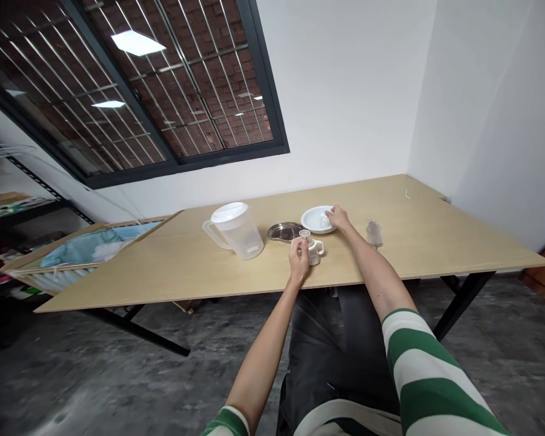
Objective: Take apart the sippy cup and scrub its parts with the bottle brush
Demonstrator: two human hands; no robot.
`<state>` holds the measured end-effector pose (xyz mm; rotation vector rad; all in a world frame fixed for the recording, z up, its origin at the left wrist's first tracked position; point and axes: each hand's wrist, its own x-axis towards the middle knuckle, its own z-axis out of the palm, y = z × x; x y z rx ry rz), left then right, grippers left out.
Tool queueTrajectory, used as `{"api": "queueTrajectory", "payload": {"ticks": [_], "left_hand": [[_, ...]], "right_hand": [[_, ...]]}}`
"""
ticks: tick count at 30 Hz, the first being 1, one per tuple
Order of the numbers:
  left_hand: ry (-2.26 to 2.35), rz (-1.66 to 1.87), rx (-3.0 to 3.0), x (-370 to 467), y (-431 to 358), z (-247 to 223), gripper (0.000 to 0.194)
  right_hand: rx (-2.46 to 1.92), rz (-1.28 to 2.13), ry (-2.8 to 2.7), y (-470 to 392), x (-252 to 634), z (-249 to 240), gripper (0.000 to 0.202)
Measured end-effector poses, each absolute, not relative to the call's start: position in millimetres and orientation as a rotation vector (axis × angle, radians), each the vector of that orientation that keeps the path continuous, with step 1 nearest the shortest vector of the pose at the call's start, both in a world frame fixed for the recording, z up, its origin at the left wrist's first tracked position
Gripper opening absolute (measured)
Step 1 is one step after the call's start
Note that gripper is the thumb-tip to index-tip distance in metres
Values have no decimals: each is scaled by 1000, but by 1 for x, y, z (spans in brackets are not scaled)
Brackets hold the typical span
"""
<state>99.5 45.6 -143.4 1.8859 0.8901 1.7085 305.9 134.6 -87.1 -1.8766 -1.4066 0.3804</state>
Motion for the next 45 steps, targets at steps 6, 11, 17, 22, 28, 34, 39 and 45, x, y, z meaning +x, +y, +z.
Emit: {"api": "queueTrajectory", "payload": {"ticks": [6, 11, 17, 22, 28, 34, 39, 45], "left_hand": [[876, 1704, 1892, 99, 44, -143, 33], [867, 1711, 1898, 99, 45, -144, 32], [856, 1729, 1893, 100, 48, -147, 32], [854, 1732, 1892, 101, 47, -147, 34], [861, 1729, 1887, 101, 46, -145, 34], [868, 1723, 1890, 99, 45, -145, 33], [861, 1712, 1894, 99, 45, -144, 32], [845, 1711, 1878, 101, 43, -142, 34]], "right_hand": [[-1852, 335, -1620, 135, 302, -87, 28], [-1840, 294, -1680, 137, 294, -85, 32], [-1864, 248, -1604, 134, 295, -80, 35], [-1880, 218, -1603, 135, 294, -76, 44], [-1877, 296, -1849, 138, 274, -82, 33], [-1978, 322, -1963, 141, 262, -85, 32], [-1984, 303, -1983, 133, 260, -76, 33], [-1726, 192, -2001, 95, 257, -40, 44]]}}
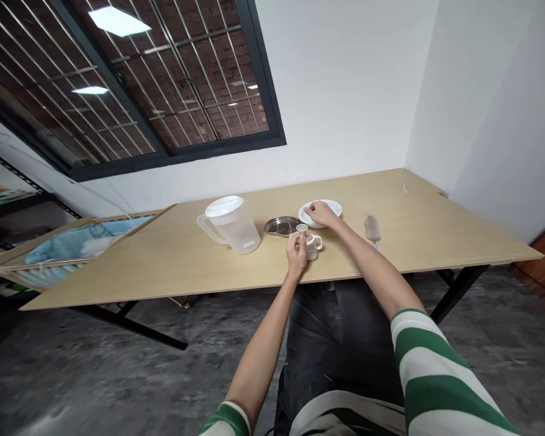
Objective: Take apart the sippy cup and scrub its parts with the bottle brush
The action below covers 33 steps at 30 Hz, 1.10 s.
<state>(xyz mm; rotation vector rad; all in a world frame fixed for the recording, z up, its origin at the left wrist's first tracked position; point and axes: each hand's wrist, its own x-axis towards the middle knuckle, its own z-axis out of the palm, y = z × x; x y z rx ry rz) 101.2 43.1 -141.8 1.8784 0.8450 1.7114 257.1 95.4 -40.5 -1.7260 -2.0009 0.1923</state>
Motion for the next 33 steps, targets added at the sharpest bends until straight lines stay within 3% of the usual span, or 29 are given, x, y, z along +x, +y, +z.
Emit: {"api": "queueTrajectory", "payload": {"ticks": [6, 10, 15, 19, 23, 33], "left_hand": [[843, 1696, 1819, 104, 44, -142, 35], [842, 1699, 1759, 104, 45, -143, 35], [796, 1688, 1596, 105, 44, -143, 72], [810, 1675, 1583, 106, 45, -143, 72], [791, 1656, 1581, 106, 46, -144, 62], [824, 1654, 1557, 107, 45, -143, 51]], "right_hand": [[-1489, 321, -2337, 48, 242, 0, 45], [-1523, 287, -2491, 34, 230, 20, 27], [-1473, 315, -2235, 37, 240, 55, 30], [-1583, 142, -2055, 49, 259, 75, 36], [-1662, 140, -1990, 68, 276, 66, 40], [-1952, 89, -1620, 112, 320, -18, 40]]}}
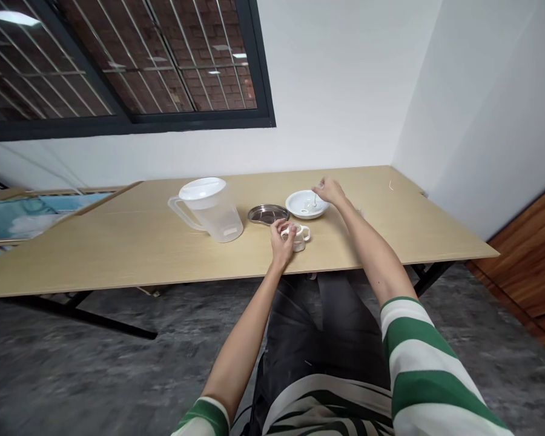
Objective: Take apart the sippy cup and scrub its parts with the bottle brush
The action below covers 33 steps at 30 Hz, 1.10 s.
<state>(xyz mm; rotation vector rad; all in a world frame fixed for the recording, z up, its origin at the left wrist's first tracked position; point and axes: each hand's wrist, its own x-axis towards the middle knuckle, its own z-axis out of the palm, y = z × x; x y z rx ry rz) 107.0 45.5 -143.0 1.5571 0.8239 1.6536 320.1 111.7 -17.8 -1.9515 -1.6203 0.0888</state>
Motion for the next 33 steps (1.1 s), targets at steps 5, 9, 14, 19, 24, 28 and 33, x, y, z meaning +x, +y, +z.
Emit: {"api": "queueTrajectory", "payload": {"ticks": [5, 9, 14, 19, 24, 28, 33], "left_hand": [[824, 1651, 1552, 107, 45, -143, 51], [818, 1635, 1561, 106, 44, -143, 51], [814, 1630, 1570, 104, 44, -142, 51], [855, 1605, 1611, 102, 45, -143, 52], [867, 1602, 1685, 102, 47, -144, 61], [902, 1611, 1691, 103, 46, -142, 60], [877, 1617, 1675, 104, 42, -137, 60]], "right_hand": [[-2015, 88, -1496, 123, 329, -47, 46], [-2054, 104, -1454, 125, 328, -61, 47], [-2093, 130, -1444, 123, 325, -75, 43], [-2141, 189, -1395, 121, 326, -84, 44], [-2119, 225, -1420, 113, 329, -85, 49], [-2071, 227, -1503, 98, 332, -78, 61], [-1993, 157, -1550, 69, 350, -62, 73]]}}
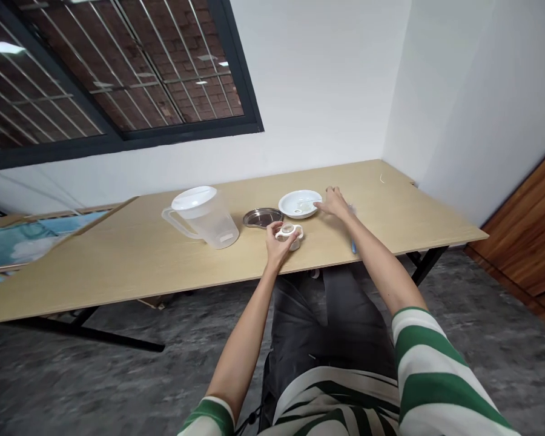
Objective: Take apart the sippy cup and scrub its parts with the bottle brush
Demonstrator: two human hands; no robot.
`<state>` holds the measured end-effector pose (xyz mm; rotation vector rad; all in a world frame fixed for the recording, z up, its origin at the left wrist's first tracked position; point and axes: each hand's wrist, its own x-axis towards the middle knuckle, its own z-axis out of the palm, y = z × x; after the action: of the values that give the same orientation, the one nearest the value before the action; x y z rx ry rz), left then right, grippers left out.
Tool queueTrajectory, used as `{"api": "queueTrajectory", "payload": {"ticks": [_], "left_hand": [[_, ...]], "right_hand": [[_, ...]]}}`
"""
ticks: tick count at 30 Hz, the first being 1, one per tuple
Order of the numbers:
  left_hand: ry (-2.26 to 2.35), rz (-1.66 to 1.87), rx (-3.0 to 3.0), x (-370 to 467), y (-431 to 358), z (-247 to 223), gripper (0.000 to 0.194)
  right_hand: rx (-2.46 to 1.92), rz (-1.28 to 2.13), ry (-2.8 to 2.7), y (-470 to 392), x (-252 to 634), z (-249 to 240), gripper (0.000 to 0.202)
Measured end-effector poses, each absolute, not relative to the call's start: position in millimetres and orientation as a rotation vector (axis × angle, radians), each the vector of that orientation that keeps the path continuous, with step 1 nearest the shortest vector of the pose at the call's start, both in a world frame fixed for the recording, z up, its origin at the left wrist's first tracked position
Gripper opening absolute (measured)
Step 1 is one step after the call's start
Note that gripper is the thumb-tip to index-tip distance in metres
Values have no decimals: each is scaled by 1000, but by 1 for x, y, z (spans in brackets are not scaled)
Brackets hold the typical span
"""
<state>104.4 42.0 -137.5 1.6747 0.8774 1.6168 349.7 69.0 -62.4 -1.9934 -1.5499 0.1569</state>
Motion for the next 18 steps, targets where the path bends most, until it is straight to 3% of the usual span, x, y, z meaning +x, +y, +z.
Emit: {"api": "queueTrajectory", "payload": {"ticks": [7, 13, 18], "left_hand": [[910, 1585, 1663, 107, 44, -135, 59], [926, 1597, 1673, 106, 45, -138, 58], [943, 1582, 1708, 102, 45, -141, 58]], "right_hand": [[-2050, 202, -1460, 34, 388, -57, 44], [-1963, 462, -1506, 54, 358, -77, 50], [-1848, 495, -1462, 88, 314, -79, 37]]}}
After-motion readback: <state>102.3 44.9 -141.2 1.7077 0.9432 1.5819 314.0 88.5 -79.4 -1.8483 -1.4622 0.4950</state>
